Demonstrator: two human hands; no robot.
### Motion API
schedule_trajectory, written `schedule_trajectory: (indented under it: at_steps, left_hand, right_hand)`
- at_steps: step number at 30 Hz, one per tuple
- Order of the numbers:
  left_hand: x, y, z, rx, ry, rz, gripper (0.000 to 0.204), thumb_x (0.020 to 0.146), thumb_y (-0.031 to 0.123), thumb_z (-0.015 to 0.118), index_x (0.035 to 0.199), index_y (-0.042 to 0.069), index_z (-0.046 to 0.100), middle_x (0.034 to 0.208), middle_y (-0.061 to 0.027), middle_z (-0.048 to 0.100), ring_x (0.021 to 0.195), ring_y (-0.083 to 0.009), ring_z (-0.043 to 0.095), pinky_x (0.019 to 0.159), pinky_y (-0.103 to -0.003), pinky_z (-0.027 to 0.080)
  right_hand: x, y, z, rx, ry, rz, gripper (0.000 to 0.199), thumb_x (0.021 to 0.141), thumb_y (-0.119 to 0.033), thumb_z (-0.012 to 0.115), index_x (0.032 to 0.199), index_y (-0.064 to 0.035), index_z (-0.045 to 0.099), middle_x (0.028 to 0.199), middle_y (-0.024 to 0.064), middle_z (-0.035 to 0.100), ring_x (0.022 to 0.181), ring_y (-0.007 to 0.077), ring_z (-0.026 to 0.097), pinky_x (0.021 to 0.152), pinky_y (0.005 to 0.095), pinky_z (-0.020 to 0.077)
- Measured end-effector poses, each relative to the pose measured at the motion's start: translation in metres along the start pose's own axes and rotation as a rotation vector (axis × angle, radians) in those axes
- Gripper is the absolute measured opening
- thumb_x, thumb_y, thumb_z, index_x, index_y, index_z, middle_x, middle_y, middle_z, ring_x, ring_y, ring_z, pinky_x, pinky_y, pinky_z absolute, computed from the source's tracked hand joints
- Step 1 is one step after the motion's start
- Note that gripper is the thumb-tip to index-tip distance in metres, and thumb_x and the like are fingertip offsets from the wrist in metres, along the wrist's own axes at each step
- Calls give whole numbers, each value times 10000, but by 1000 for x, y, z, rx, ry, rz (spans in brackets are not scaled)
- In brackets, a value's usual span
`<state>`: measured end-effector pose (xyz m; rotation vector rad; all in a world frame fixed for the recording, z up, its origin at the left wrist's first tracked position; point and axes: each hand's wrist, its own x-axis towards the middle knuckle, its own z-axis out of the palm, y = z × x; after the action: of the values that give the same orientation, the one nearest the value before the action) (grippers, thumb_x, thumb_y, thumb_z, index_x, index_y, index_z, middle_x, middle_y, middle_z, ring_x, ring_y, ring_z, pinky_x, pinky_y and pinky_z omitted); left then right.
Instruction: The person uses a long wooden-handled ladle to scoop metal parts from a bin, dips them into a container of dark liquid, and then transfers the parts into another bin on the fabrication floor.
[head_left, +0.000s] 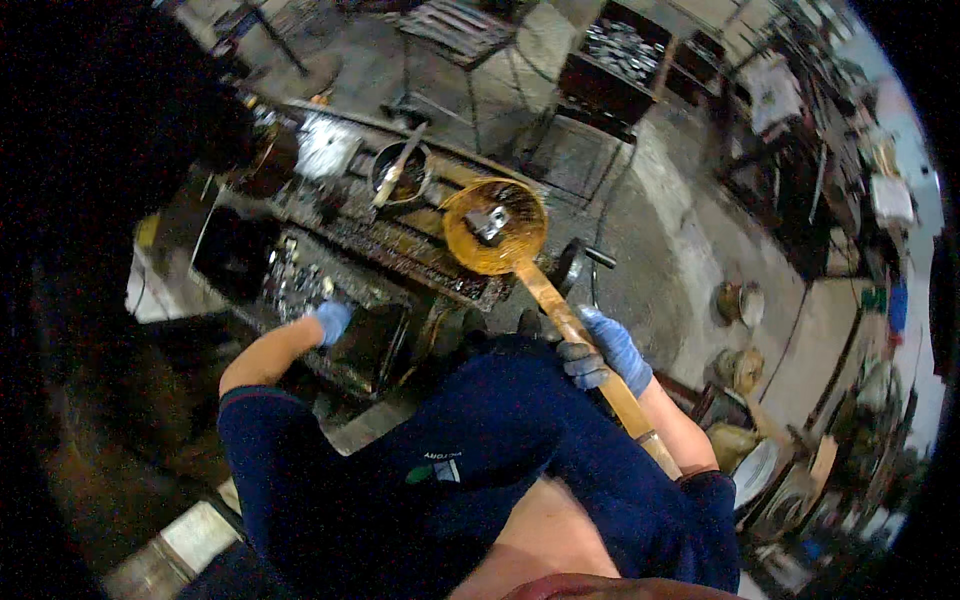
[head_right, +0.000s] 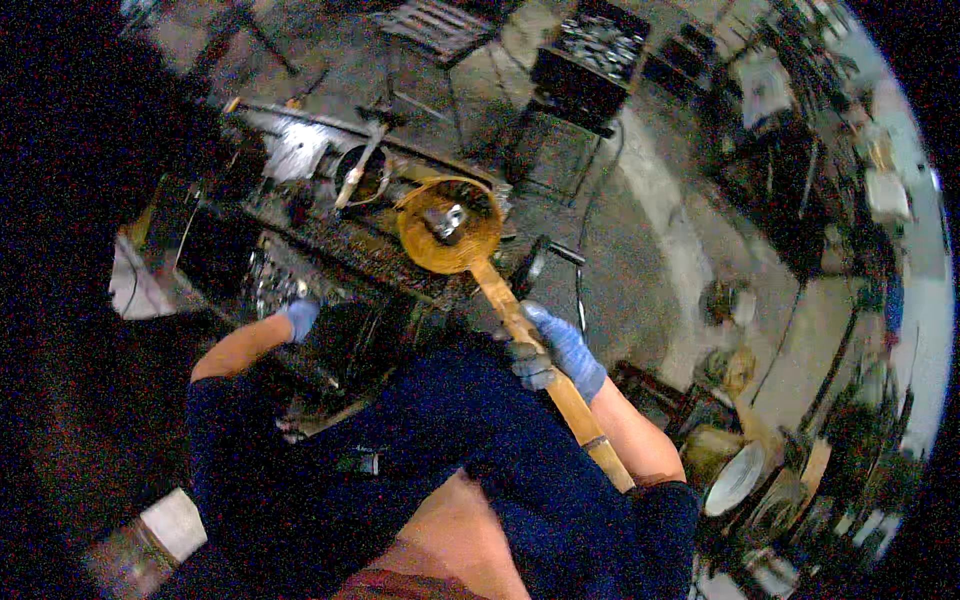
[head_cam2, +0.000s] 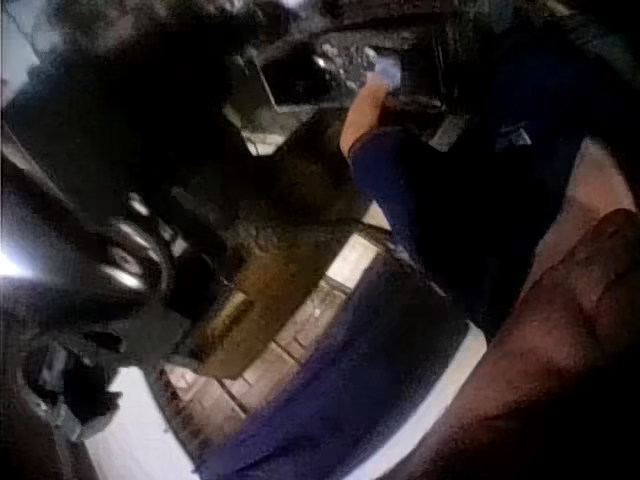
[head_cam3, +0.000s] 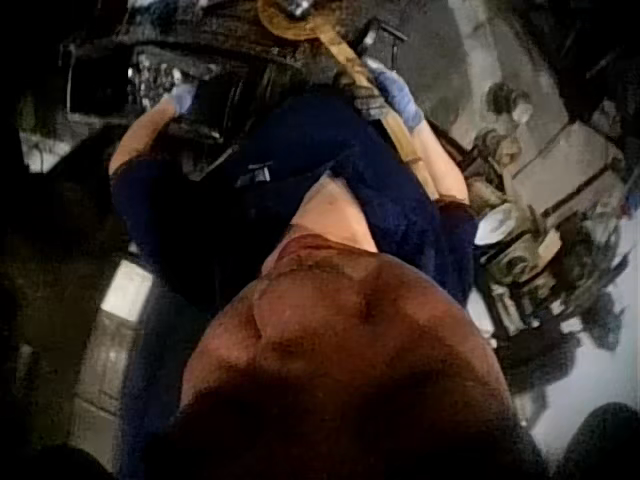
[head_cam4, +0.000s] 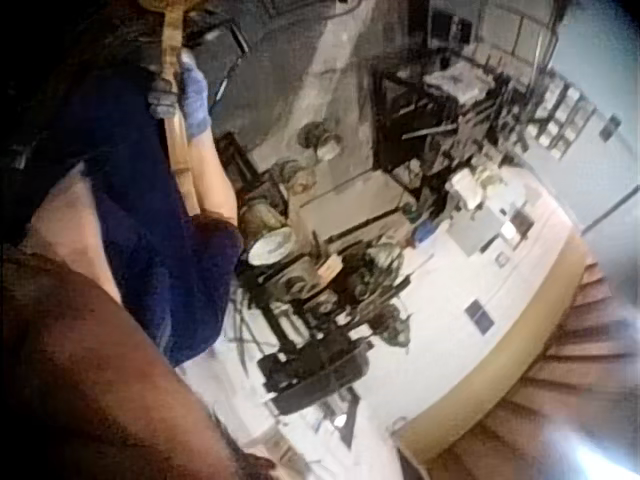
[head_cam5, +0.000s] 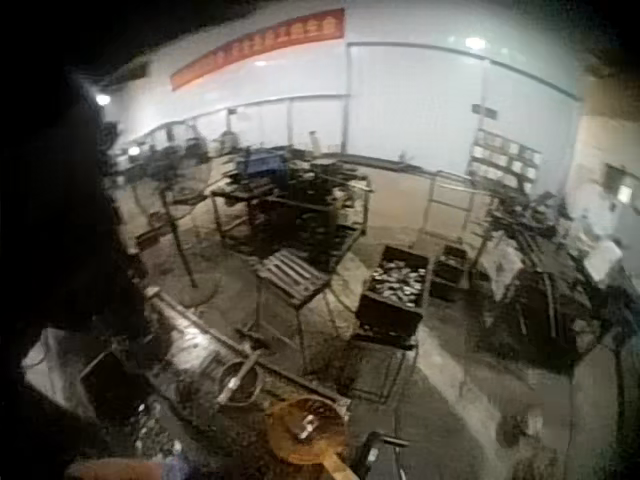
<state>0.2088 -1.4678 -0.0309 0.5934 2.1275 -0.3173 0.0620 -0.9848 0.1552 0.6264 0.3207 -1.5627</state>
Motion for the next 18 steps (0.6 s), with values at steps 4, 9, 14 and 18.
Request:
schedule_trajectory:
  at_steps: [4,9,14,18]
  left_hand:
    - [7,-4,-14,-4,-76,20,167,731,125,543,851,61,640,901,-97,634,806,-287,607,693,-369,491]
    - [23,-21,-38,8,-118,34,168,727,130,548,850,62,641,900,-96,634,807,-286,608,694,-369,491]
    - [21,-17,-39,-34,-140,-7,170,722,135,553,849,63,641,900,-95,635,808,-286,608,696,-368,491]
    - [22,-16,-41,-48,-146,-24,172,719,140,557,848,64,642,899,-95,635,809,-286,608,697,-368,491]
  right_hand:
    - [5,-8,-1,-47,-11,-24,488,834,-475,464,999,-15,469,521,-15,321,333,63,283,272,210,251]
    - [4,-14,-13,86,-147,-22,521,837,-468,466,1042,10,449,551,2,371,361,71,325,300,205,274]
    - [7,-15,-7,31,-86,-23,504,824,-497,475,985,-20,460,529,-10,362,327,60,305,270,206,263]
    - [9,-14,-9,52,-119,-28,507,822,-499,478,981,-19,464,528,-10,362,327,61,312,264,209,265]
